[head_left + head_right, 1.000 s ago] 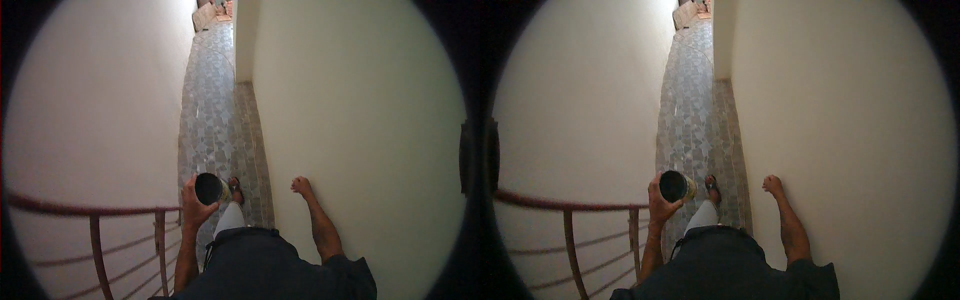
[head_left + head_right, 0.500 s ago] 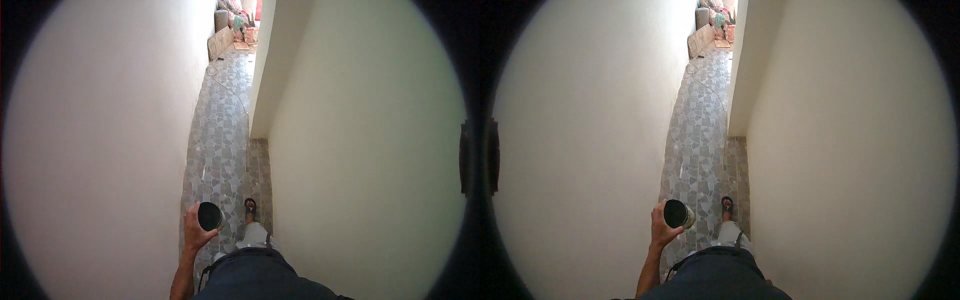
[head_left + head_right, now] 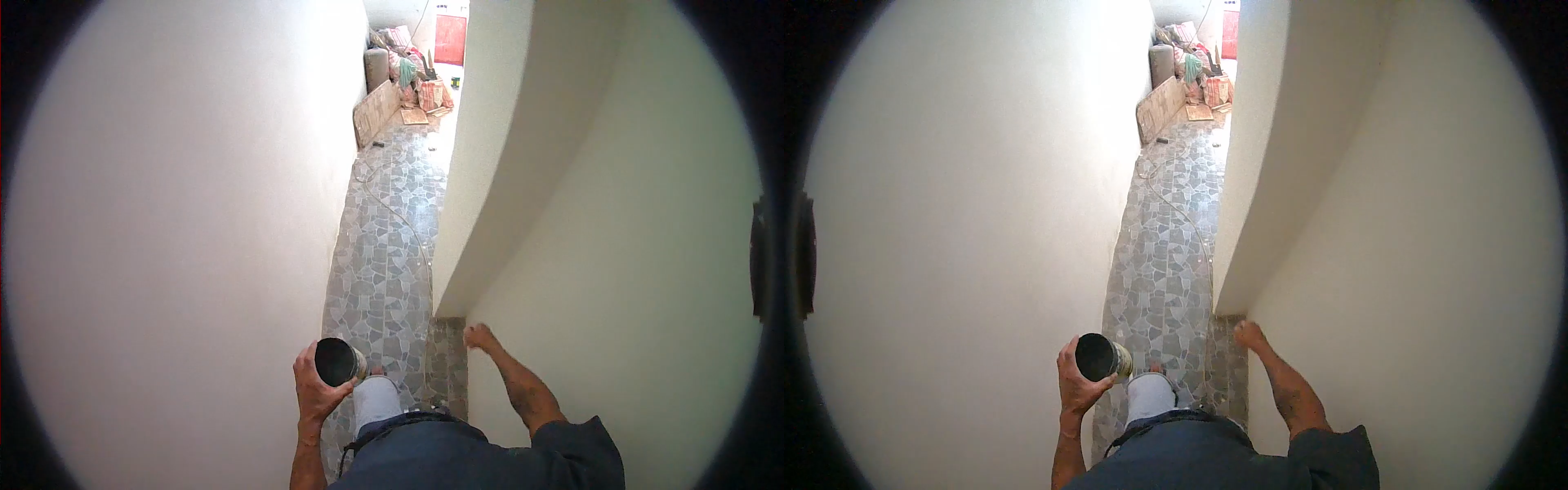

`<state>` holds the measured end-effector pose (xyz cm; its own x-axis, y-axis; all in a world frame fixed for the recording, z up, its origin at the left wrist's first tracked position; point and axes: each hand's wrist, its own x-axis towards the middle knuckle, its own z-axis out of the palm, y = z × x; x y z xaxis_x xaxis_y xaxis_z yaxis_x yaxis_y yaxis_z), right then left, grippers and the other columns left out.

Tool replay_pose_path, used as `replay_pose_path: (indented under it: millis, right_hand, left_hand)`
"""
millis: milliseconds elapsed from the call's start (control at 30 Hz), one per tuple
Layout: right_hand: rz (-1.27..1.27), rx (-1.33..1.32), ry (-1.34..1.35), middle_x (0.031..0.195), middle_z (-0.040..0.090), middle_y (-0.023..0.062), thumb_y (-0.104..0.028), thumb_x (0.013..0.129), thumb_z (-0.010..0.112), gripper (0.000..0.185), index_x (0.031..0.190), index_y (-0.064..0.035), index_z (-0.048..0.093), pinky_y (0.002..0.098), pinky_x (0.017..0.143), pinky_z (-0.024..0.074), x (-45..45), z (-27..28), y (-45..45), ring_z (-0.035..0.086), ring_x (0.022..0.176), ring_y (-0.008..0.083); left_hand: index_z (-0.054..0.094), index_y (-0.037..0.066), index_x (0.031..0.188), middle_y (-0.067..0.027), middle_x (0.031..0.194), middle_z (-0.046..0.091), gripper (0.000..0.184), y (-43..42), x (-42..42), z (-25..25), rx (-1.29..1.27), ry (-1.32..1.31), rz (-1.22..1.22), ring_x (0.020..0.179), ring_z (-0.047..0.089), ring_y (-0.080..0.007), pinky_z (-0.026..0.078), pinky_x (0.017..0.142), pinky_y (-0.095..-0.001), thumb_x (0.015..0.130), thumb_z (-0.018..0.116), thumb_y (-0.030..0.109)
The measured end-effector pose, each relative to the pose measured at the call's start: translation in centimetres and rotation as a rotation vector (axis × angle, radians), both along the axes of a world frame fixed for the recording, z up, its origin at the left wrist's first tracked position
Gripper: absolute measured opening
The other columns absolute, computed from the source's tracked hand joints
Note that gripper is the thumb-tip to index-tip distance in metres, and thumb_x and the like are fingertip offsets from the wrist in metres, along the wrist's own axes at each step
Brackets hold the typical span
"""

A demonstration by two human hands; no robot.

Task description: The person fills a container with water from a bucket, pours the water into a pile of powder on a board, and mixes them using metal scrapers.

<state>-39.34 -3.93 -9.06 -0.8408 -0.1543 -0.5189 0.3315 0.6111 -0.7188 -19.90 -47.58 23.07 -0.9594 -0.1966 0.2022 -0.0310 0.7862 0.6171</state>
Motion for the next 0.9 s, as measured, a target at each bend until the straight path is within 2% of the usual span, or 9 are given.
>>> replay_pose_path:
  millis: [167,233,300,367,400,467,533,733,900]
  right_hand:
    - [-0.134,-0.076,0.118,0.08,0.069,0.01,-0.021,0.099,0.05,0.027,0.096,0.0017,0.064,0.0368,0.068,0.0577,-15.0,10.9,-10.4,0.068,0.07,0.0202]
    - [-0.13,0.025,0.138,0.079,0.07,0.0101,-0.023,0.097,0.052,0.03,0.089,0.0,0.069,0.0356,0.065,0.0558,-17.8,3.7,-9.6,0.068,0.071,0.0203]
    - [-0.108,-0.193,-0.093,0.077,0.07,0.0093,-0.026,0.091,0.058,0.03,0.077,-0.0036,0.072,0.0376,0.065,0.0539,-16.2,-0.6,-7.7,0.068,0.069,0.0218]
    - [0.66,0.634,-0.242,0.082,0.073,0.0076,-0.03,0.083,0.066,0.025,0.079,-0.0067,0.075,0.0407,0.072,0.053,-13.6,-3.0,-6.2,0.07,0.076,0.026]
    - [0.878,0.81,-0.178,0.075,0.07,0.0113,-0.019,0.081,0.072,0.017,0.087,-0.0032,0.073,0.0391,0.065,0.0551,-11.5,-1.7,-6.5,0.067,0.067,0.0262]
    - [0.283,0.557,-0.383,0.085,0.071,0.0142,-0.019,0.081,0.073,0.023,0.095,-0.0012,0.073,0.0385,0.07,0.0555,-7.5,-2.4,-5.9,0.068,0.075,0.0272]
    - [0.044,0.505,-0.491,0.085,0.071,0.0141,-0.02,0.082,0.072,0.023,0.095,-0.001,0.073,0.0388,0.07,0.0555,-8.5,-2.1,-6.8,0.068,0.075,0.0271]
    - [-0.012,0.476,-0.498,0.084,0.071,0.0141,-0.021,0.083,0.071,0.024,0.095,-0.0004,0.072,0.0398,0.07,0.0552,-23.8,-5.9,-11.1,0.069,0.075,0.0269]
    - [0.012,0.455,-0.31,0.083,0.071,0.014,-0.023,0.084,0.069,0.025,0.094,0.0001,0.072,0.0407,0.07,0.055,-47.2,-6.6,-11.6,0.069,0.075,0.0267]
  left_hand:
    - [0.035,0.004,0.146,-0.019,0.134,0.047,0.11,-7.1,-16.0,-2.7,-0.024,0.03,-0.046,0.128,0.044,-0.038,0.039,0.109,-0.0507,0.056,0.094,0.03]
    - [0.036,0.004,0.146,-0.019,0.135,0.046,0.109,-9.2,-22.8,-3.0,-0.012,0.044,-0.086,0.129,0.044,-0.0383,0.039,0.109,-0.0522,0.057,0.094,0.03]
    - [0.038,0.004,0.145,-0.0193,0.135,0.047,0.108,-11.5,-29.0,-3.0,0.009,-0.005,-0.101,0.129,0.043,-0.0384,0.038,0.109,-0.0513,0.056,0.093,0.031]
    - [0.039,0.005,0.144,-0.0193,0.135,0.047,0.106,-11.5,-36.1,-3.0,0.033,-0.015,-0.133,0.129,0.043,-0.0384,0.037,0.109,-0.0509,0.056,0.093,0.031]
    - [0.039,0.005,0.144,-0.0192,0.135,0.047,0.106,-11.4,-39.1,-2.8,0.02,-0.03,-0.157,0.129,0.043,-0.0384,0.038,0.109,-0.0508,0.056,0.093,0.03]
    - [0.039,0.005,0.144,-0.019,0.135,0.047,0.106,-11.7,-45.8,-2.7,0.01,-0.037,-0.189,0.129,0.043,-0.0383,0.038,0.109,-0.0508,0.056,0.094,0.029]
    - [0.039,0.006,0.144,-0.019,0.136,0.046,0.106,-12.1,-52.7,-3.4,0.033,-0.036,-0.207,0.129,0.043,-0.0384,0.038,0.108,-0.0508,0.056,0.094,0.028]
    - [0.039,0.006,0.144,-0.0189,0.136,0.046,0.106,-15.6,-72.7,-5.3,-0.015,0.004,-0.153,0.128,0.043,-0.0383,0.039,0.108,-0.0508,0.056,0.094,0.028]
    - [0.039,0.005,0.144,-0.0179,0.136,0.047,0.105,-16.4,-89.9,-3.9,-0.042,0.002,-0.15,0.127,0.044,-0.0374,0.039,0.108,-0.0499,0.057,0.093,0.027]
